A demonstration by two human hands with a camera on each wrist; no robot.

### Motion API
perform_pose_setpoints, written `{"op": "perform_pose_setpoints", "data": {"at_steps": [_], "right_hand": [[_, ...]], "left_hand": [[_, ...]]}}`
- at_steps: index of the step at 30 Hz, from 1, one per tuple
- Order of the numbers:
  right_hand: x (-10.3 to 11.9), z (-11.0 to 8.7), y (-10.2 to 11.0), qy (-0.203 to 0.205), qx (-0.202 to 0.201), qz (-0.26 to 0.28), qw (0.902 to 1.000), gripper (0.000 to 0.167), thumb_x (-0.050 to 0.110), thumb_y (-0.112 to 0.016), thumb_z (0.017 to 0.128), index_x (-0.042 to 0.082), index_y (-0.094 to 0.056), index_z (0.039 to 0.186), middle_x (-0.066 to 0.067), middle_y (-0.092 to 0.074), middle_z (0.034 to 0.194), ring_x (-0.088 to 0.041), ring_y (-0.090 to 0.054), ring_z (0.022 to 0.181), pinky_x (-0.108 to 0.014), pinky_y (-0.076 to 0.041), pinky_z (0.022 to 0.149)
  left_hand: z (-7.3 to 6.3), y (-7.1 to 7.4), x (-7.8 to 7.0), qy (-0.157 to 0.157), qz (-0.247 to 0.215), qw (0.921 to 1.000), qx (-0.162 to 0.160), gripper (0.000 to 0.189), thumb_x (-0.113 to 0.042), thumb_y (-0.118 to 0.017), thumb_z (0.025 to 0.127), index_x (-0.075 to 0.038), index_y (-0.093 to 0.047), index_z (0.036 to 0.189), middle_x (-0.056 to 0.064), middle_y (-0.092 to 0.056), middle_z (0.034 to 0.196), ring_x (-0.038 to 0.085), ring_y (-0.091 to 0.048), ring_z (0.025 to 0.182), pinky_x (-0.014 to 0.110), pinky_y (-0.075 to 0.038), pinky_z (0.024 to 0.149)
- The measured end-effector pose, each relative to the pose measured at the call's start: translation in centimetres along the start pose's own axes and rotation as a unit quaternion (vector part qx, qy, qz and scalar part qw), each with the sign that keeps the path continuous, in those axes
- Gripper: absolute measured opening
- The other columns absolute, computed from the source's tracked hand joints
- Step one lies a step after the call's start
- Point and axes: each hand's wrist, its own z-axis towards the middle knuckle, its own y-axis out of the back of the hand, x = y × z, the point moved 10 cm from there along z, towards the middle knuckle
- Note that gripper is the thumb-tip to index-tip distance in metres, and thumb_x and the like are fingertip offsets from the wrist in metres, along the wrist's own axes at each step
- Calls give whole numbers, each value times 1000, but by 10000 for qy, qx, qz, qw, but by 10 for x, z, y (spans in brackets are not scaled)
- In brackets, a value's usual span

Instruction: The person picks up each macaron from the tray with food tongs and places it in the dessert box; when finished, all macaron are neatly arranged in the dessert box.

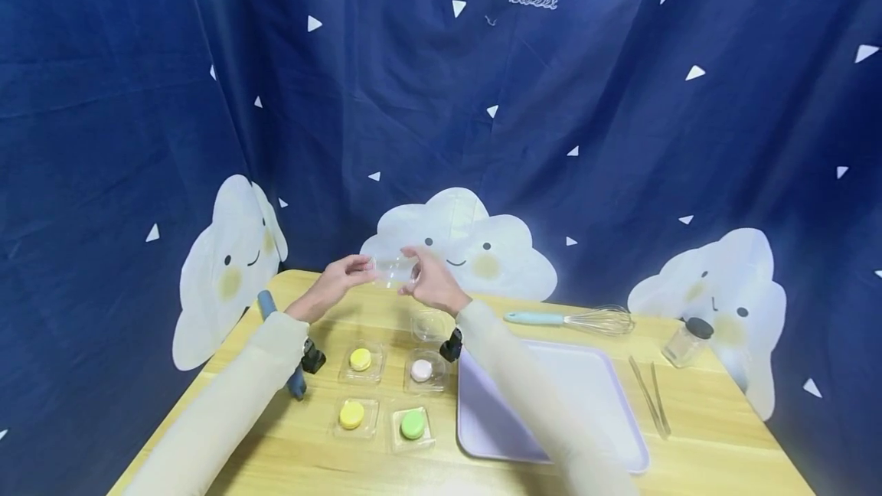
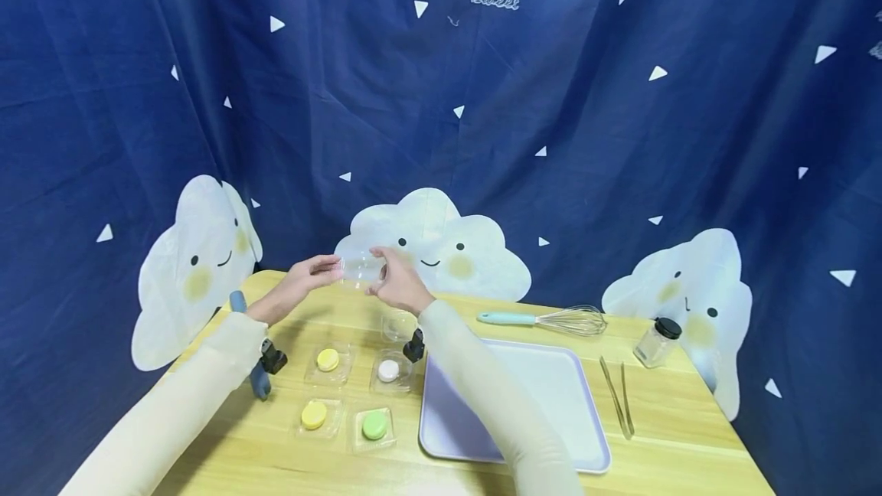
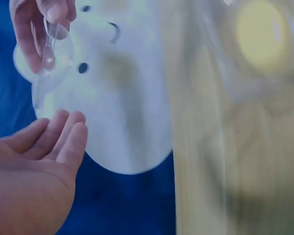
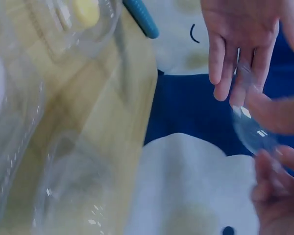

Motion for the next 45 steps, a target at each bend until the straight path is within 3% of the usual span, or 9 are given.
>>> {"op": "perform_pose_setpoints", "data": {"at_steps": [4,8,11,17,21,32,39,42,45], "right_hand": [[21,-10,31,828,-1076,-581,9890,80,7,-86,76,7,-47,145,-12,-55,132,-21,-60,102,-32,-55,92],[50,-27,45,2100,-1645,-1476,9524,76,-2,-81,76,2,-45,143,-16,-51,140,-28,-56,125,-36,-51,109],[74,-46,45,3182,-1819,-2213,9037,66,-6,-72,79,0,-48,140,-17,-56,137,-30,-60,122,-37,-53,107],[105,-89,35,4832,-2204,-3349,7783,44,-6,-50,90,2,-57,132,-11,-65,128,-22,-64,94,-30,-57,78],[107,-103,31,5152,-2244,-3583,7455,40,-4,-47,95,5,-60,132,-8,-66,128,-18,-60,88,-27,-53,74],[108,-114,26,5371,-1997,-3702,7312,39,0,-50,96,5,-61,133,-7,-63,133,-18,-59,98,-26,-53,81],[105,-114,26,5318,-2087,-3726,7313,40,2,-49,96,7,-58,135,-6,-62,135,-19,-60,102,-27,-54,83],[104,-112,26,5172,-2116,-3655,7444,44,8,-54,92,6,-54,137,-6,-61,135,-21,-62,106,-29,-55,88],[106,-109,30,4849,-1945,-3204,7902,59,20,-68,86,3,-50,140,-9,-59,137,-24,-61,117,-33,-55,99]], "left_hand": [[-3,0,-1,171,-1035,9942,244,63,-39,-49,106,3,-37,150,27,-54,144,27,-63,124,43,-46,117],[-9,-11,-7,273,-1794,9789,940,68,-44,-37,108,6,-28,153,26,-58,141,21,-67,119,34,-51,111],[-16,-20,-16,309,-2430,9578,1506,71,-46,-34,109,9,-25,154,26,-58,142,25,-66,123,35,-52,111],[-33,-40,-31,138,-3137,9100,2706,64,-33,-27,111,17,-21,152,26,-53,146,28,-63,128,37,-50,113],[-44,-48,-40,-294,-3142,8886,3329,49,-15,-26,109,14,-36,147,20,-60,142,27,-63,129,36,-49,115],[-48,-53,-47,-410,-3283,8728,3589,35,-12,-42,106,-4,-64,131,13,-66,137,27,-62,131,37,-47,117],[-46,-53,-48,-436,-3306,8783,3427,31,-12,-47,105,-5,-69,124,16,-70,131,26,-66,125,35,-50,113],[-44,-49,-46,-450,-3022,9028,3025,31,-10,-49,103,-2,-66,128,12,-71,129,23,-67,124,33,-51,112],[-40,-36,-43,-580,-2030,9528,2183,38,-12,-57,100,0,-57,136,10,-68,133,20,-65,125,26,-53,108]]}}
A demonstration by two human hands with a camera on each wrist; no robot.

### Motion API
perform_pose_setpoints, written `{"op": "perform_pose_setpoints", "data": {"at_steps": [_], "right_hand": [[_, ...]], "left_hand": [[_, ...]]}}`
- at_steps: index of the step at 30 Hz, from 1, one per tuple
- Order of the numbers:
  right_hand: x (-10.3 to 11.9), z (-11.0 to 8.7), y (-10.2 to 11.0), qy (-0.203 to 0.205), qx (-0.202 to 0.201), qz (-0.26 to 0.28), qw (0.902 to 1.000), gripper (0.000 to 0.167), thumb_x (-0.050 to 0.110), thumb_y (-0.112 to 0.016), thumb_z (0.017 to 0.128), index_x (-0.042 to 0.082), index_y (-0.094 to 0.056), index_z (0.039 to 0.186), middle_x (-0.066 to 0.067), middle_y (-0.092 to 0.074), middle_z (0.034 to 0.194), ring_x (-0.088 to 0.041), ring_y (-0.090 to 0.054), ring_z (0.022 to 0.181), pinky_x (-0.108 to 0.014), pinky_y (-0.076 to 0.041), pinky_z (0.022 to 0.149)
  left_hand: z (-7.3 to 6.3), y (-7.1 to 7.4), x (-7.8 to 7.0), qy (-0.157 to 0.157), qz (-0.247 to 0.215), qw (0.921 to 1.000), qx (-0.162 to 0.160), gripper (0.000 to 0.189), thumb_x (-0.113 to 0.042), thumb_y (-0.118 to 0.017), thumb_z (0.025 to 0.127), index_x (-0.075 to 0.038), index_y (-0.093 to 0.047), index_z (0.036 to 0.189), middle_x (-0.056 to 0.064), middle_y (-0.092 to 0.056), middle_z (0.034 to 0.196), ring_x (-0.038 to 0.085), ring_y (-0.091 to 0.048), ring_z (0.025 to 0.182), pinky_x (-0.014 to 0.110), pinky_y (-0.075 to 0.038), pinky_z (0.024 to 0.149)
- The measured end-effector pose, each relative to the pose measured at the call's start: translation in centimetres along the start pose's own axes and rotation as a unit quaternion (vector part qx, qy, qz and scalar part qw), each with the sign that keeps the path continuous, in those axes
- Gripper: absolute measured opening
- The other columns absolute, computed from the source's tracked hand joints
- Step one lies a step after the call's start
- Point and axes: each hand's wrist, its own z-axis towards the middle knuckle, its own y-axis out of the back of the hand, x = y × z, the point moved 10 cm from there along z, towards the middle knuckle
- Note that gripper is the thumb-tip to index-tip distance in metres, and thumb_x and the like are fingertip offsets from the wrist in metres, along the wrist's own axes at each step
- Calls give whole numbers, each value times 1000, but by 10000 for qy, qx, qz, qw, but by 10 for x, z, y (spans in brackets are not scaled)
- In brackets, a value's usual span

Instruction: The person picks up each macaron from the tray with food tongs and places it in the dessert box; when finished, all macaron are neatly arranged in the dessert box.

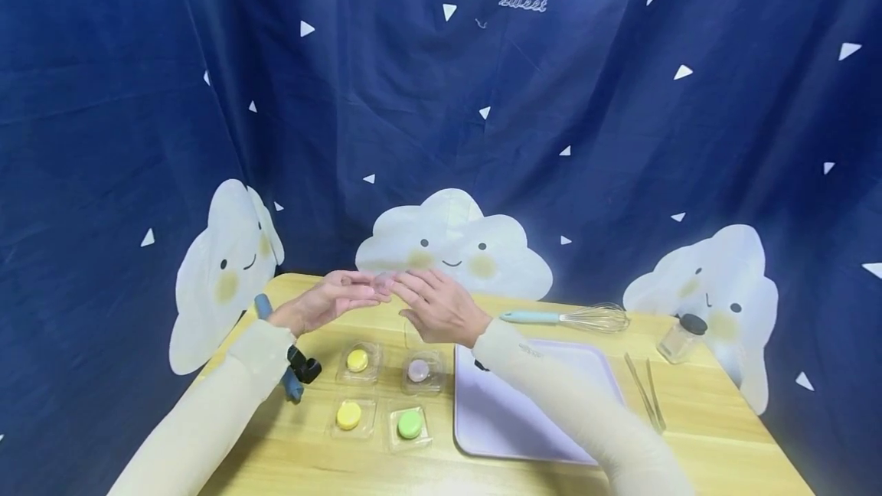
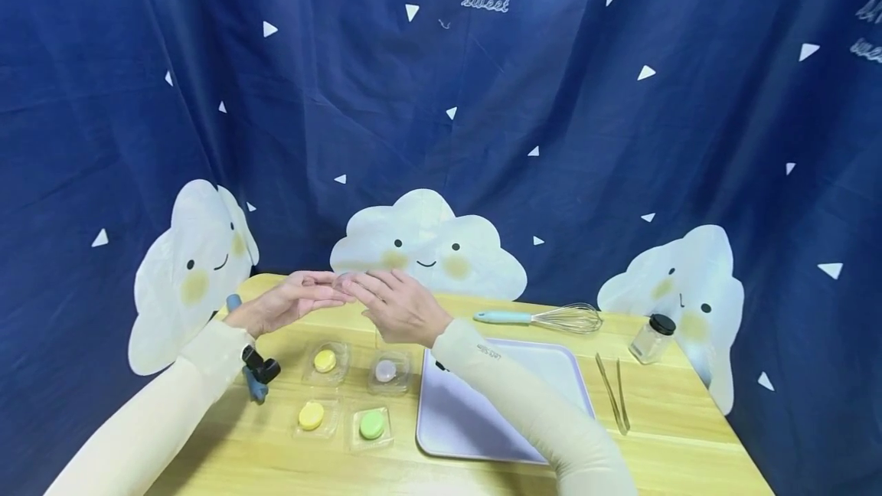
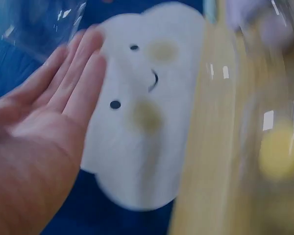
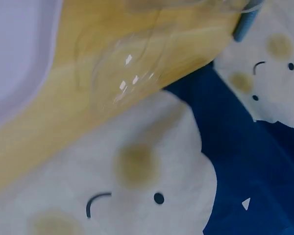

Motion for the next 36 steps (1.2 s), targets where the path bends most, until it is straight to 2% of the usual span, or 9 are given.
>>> {"op": "perform_pose_setpoints", "data": {"at_steps": [2,4,7,10,12,15,18,24,36], "right_hand": [[-8,0,1,-612,92,636,9961,76,28,-79,80,0,-46,143,-13,-57,140,-27,-58,126,-38,-52,108],[-17,-2,3,-1414,158,1431,9794,90,30,-85,75,-1,-41,148,-17,-53,146,-30,-52,135,-42,-46,116],[-28,-11,4,-2682,126,2508,9301,101,26,-89,73,0,-34,153,-19,-46,153,-31,-45,142,-43,-44,118],[-29,-23,3,-3576,115,3248,8755,98,20,-88,75,4,-34,155,-16,-43,157,-31,-44,143,-45,-47,114],[-24,-28,1,-3891,176,3549,8499,95,17,-87,75,6,-35,155,-13,-43,158,-29,-45,144,-45,-48,113],[-12,-29,-2,-4060,294,3905,8258,92,14,-87,76,7,-38,154,-12,-43,158,-27,-45,144,-42,-48,114],[2,-25,-4,-4064,394,4134,8139,88,11,-87,77,8,-41,152,-11,-45,157,-24,-47,143,-37,-49,114],[35,-22,-4,-3952,678,4063,8211,80,15,-87,77,9,-50,147,-8,-52,152,-26,-53,139,-38,-50,112],[88,-29,-26,-4334,1907,4230,7726,81,28,-84,81,13,-46,151,-3,-50,155,-26,-60,130,-34,-52,110]], "left_hand": [[-2,7,-5,-36,926,9941,-556,50,-14,-65,96,1,-52,142,12,-64,138,23,-62,129,26,-53,106],[-5,7,-15,-177,1740,9805,-895,60,-15,-72,93,0,-48,145,18,-59,143,30,-57,134,34,-51,110],[-14,1,-27,-442,2530,9597,-1139,70,-14,-80,86,-3,-47,147,21,-58,145,39,-51,139,51,-45,116],[-25,-10,-32,-618,3081,9412,-1240,72,-15,-84,82,-6,-50,145,18,-60,143,42,-50,139,60,-40,116],[-33,-18,-33,-673,3328,9314,-1311,73,-17,-86,80,-8,-52,143,16,-61,142,41,-51,138,60,-42,115],[-44,-30,-38,-873,3610,9175,-1424,75,-15,-89,77,-8,-53,142,15,-62,141,39,-55,135,53,-45,114],[-59,-38,-40,-1012,3795,9059,-1585,77,-15,-91,74,-10,-54,141,12,-64,138,34,-59,131,39,-47,115],[-89,-48,-28,-974,3957,8942,-1854,77,-20,-93,72,-10,-57,139,9,-66,135,32,-63,124,27,-49,111],[-135,-58,6,-205,4085,8932,-1869,77,-35,-89,76,-14,-54,142,6,-67,134,34,-63,126,61,-49,105]]}}
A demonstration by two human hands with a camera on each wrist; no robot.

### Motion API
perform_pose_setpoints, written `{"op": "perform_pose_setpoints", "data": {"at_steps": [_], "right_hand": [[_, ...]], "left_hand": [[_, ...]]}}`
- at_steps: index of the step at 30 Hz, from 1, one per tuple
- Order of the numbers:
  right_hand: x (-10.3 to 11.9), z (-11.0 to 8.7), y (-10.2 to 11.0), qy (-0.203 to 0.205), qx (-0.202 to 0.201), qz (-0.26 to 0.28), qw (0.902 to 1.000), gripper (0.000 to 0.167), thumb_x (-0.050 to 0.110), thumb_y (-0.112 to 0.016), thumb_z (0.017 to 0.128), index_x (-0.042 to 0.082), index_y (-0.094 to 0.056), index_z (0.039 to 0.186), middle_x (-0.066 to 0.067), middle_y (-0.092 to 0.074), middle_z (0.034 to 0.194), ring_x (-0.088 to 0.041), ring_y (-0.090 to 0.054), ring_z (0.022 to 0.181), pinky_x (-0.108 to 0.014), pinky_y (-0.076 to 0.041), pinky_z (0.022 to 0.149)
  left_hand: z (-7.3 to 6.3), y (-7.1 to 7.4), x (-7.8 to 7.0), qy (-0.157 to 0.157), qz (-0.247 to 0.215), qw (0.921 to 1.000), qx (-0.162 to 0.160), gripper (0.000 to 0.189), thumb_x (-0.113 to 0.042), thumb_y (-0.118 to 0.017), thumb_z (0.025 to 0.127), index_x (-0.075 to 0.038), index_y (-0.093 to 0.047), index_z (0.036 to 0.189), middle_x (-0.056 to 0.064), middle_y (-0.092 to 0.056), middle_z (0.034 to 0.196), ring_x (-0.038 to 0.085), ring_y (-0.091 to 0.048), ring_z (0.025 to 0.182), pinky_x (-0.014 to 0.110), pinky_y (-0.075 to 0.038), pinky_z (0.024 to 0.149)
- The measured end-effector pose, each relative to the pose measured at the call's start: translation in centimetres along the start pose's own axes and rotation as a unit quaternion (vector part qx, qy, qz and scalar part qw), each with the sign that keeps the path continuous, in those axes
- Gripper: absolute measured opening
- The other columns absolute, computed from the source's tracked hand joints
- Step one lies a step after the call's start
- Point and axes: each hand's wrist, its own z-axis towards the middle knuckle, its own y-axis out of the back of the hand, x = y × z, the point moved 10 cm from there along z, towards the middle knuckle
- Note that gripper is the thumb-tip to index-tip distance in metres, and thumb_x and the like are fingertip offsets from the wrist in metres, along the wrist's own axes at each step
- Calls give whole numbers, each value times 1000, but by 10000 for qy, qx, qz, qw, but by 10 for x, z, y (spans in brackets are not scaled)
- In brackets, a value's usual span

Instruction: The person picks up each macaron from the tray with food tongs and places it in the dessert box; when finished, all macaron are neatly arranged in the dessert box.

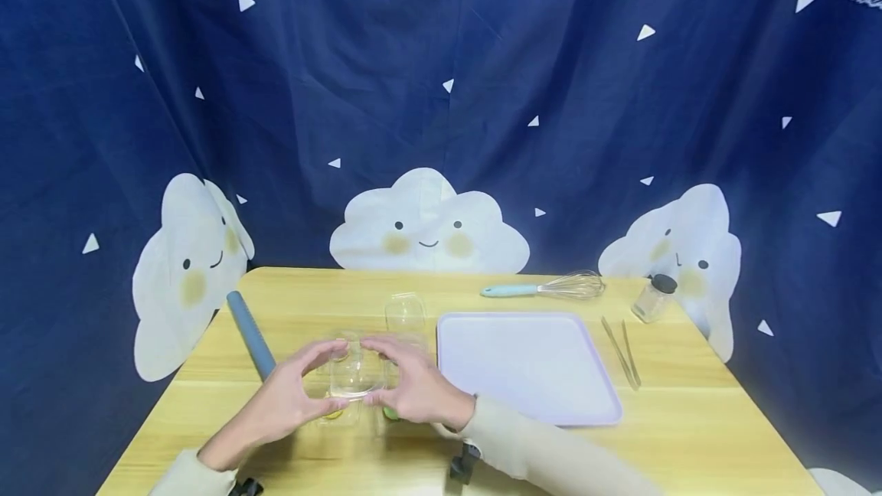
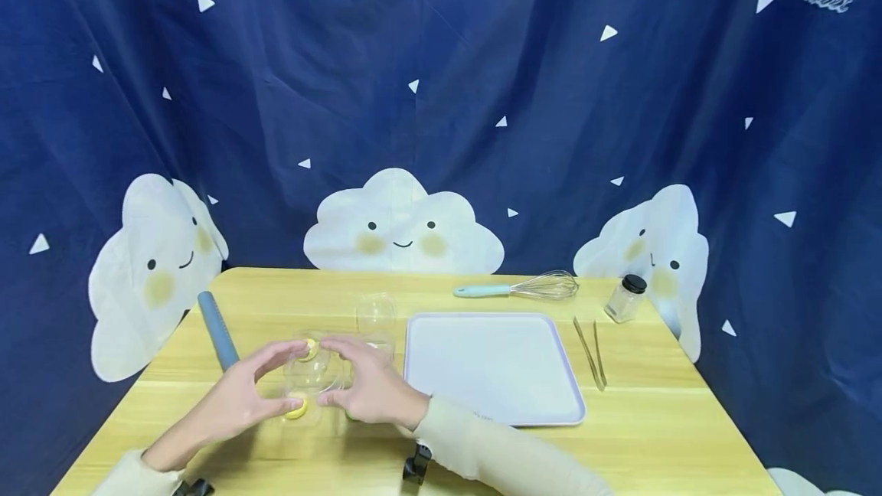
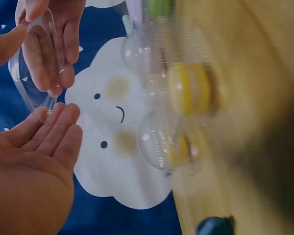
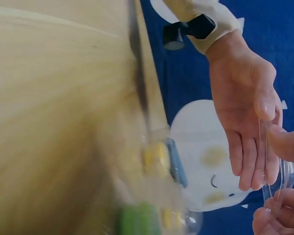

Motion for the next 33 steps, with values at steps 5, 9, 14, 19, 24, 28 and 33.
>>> {"op": "perform_pose_setpoints", "data": {"at_steps": [5,9,14,19,24,28,33], "right_hand": [[-1,-3,-25,-42,428,-499,9978,79,34,-83,82,17,-47,151,0,-51,154,-21,-55,137,-38,-49,113],[1,-3,-40,110,712,-1154,9907,80,38,-82,83,16,-46,151,-1,-50,155,-18,-50,142,-38,-45,117],[5,-2,-51,416,870,-1918,9767,81,39,-80,85,11,-44,151,-6,-50,154,-20,-50,142,-34,-44,118],[11,-2,-57,871,787,-2596,9585,82,40,-81,84,5,-46,148,-10,-56,148,-21,-55,136,-29,-44,117],[12,-1,-62,1019,831,-2840,9498,82,41,-82,83,3,-47,147,-11,-58,146,-20,-58,134,-27,-45,117],[13,0,-63,1152,797,-2896,9469,82,41,-81,83,1,-48,146,-11,-58,145,-21,-58,133,-28,-45,116],[14,5,-62,1224,719,-2863,9476,81,39,-82,83,0,-48,146,-12,-59,144,-21,-59,132,-27,-45,116]], "left_hand": [[-16,-5,8,110,682,9975,173,80,-32,-91,72,-11,-57,140,7,-67,134,39,-62,125,64,-51,102],[-22,-9,12,-25,1150,9930,275,77,-29,-93,69,-9,-60,136,7,-66,134,37,-63,124,58,-53,102],[-22,-14,16,-212,1498,9877,389,76,-28,-92,69,-6,-60,135,9,-66,134,34,-65,122,52,-56,101],[-23,-18,22,-108,1552,9861,579,76,-28,-91,70,-3,-60,135,14,-66,134,36,-65,122,53,-55,101],[-24,-21,29,90,1676,9837,643,77,-30,-91,69,-3,-61,134,15,-66,133,37,-64,121,53,-54,102],[-23,-19,30,183,1831,9813,567,77,-30,-92,67,-6,-62,134,13,-66,133,35,-64,122,51,-55,103],[-20,-15,30,101,1904,9806,460,77,-27,-93,67,-4,-62,134,16,-66,134,36,-64,123,51,-55,102]]}}
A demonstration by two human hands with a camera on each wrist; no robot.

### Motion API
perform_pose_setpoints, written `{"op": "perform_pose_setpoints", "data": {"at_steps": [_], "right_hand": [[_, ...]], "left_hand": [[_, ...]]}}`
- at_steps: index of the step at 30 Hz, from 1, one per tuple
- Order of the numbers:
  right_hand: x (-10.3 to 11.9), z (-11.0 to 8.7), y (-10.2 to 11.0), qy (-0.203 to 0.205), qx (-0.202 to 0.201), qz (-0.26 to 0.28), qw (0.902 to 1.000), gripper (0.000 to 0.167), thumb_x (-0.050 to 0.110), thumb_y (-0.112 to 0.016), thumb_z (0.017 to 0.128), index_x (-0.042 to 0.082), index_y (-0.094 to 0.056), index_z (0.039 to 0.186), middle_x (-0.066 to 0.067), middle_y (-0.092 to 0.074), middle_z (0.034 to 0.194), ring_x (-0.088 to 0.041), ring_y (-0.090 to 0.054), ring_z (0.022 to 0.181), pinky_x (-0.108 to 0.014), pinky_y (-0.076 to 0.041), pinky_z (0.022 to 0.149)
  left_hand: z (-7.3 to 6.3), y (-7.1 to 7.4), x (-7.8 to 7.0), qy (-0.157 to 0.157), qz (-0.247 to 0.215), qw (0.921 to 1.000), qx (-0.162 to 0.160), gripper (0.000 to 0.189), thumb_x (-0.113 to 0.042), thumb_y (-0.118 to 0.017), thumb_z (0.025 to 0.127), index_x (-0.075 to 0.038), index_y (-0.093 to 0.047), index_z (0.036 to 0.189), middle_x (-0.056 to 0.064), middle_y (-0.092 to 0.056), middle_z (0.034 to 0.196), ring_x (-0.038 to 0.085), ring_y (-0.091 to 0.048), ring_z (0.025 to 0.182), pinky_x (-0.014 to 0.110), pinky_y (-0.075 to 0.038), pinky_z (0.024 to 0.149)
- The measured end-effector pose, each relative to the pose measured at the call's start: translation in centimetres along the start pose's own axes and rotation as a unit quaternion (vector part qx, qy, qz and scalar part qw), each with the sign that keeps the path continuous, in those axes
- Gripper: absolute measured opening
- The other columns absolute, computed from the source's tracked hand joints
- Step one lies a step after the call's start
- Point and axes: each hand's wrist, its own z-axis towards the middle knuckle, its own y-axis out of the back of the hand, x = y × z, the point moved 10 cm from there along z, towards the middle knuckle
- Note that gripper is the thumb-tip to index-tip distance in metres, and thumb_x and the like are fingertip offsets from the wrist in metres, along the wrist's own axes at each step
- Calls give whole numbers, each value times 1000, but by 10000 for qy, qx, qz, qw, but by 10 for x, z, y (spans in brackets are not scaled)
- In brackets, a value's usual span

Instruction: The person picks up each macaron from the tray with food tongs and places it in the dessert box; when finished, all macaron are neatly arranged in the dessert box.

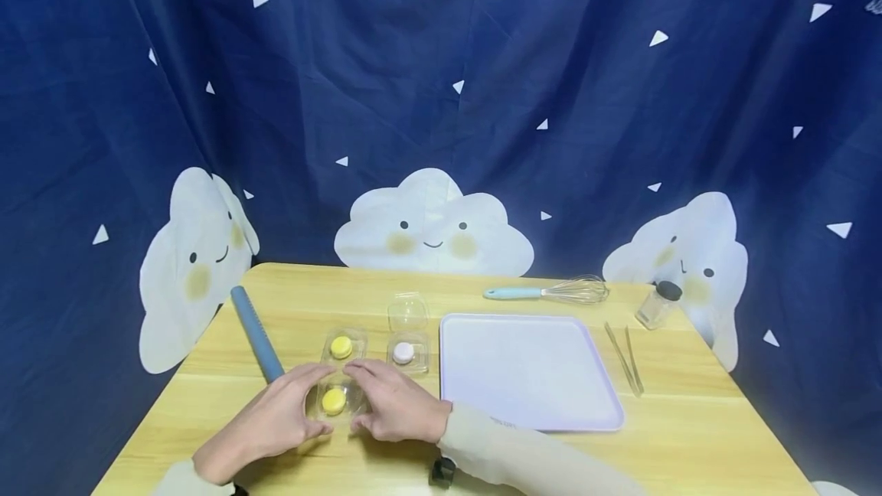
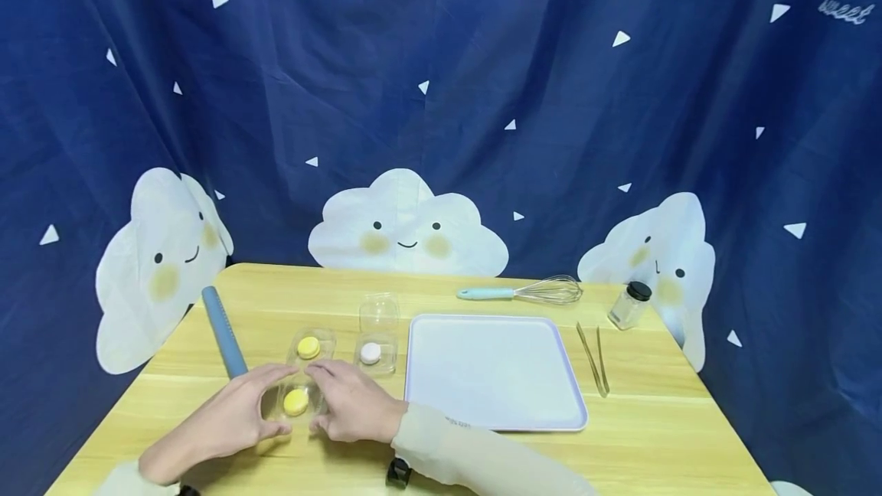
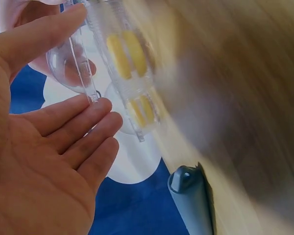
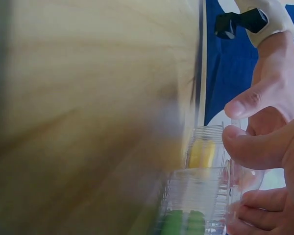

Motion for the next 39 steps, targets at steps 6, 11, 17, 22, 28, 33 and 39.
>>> {"op": "perform_pose_setpoints", "data": {"at_steps": [6,11,17,22,28,33,39], "right_hand": [[-1,5,-8,-90,231,-8,9997,80,39,-82,83,1,-49,145,-11,-58,144,-19,-58,133,-25,-45,115],[-2,7,-12,-146,319,-13,9994,79,38,-82,84,1,-49,145,-11,-58,145,-19,-58,132,-25,-46,115],[-3,9,-16,-138,433,16,9990,77,36,-82,84,1,-50,144,-10,-59,144,-19,-59,132,-24,-46,114],[-9,11,-21,-453,747,256,9958,76,35,-83,83,6,-50,146,-8,-57,147,-18,-57,135,-26,-46,115],[-10,10,-25,-671,1022,307,9920,77,36,-83,82,9,-50,147,-5,-56,149,-17,-55,136,-26,-46,115],[-12,10,-26,-734,1060,293,9912,78,38,-82,83,10,-49,148,-4,-54,150,-17,-53,138,-26,-45,116],[-10,8,-24,-729,983,359,9918,76,43,-79,85,10,-51,147,-4,-56,150,-16,-54,138,-26,-45,116]], "left_hand": [[2,-2,0,-228,77,9997,45,75,-25,-93,66,-1,-64,130,14,-68,131,35,-66,120,50,-56,101],[3,-4,3,-222,-10,9996,147,76,-23,-93,66,3,-63,130,16,-67,131,37,-66,120,50,-56,101],[7,-7,6,-164,-125,9991,361,76,-25,-93,66,6,-63,129,20,-65,132,40,-65,120,51,-55,101],[9,-11,9,-158,-367,9976,564,76,-26,-93,66,6,-63,128,18,-67,128,38,-66,117,52,-57,99],[9,-18,13,-30,-545,9946,881,77,-30,-92,68,6,-61,129,14,-68,124,32,-67,114,50,-57,96],[10,-18,12,-144,-540,9942,917,77,-31,-91,71,6,-61,131,14,-67,126,32,-66,115,50,-57,97],[8,-19,11,-220,-589,9931,994,75,-31,-90,72,5,-60,132,12,-67,125,30,-66,115,48,-57,96]]}}
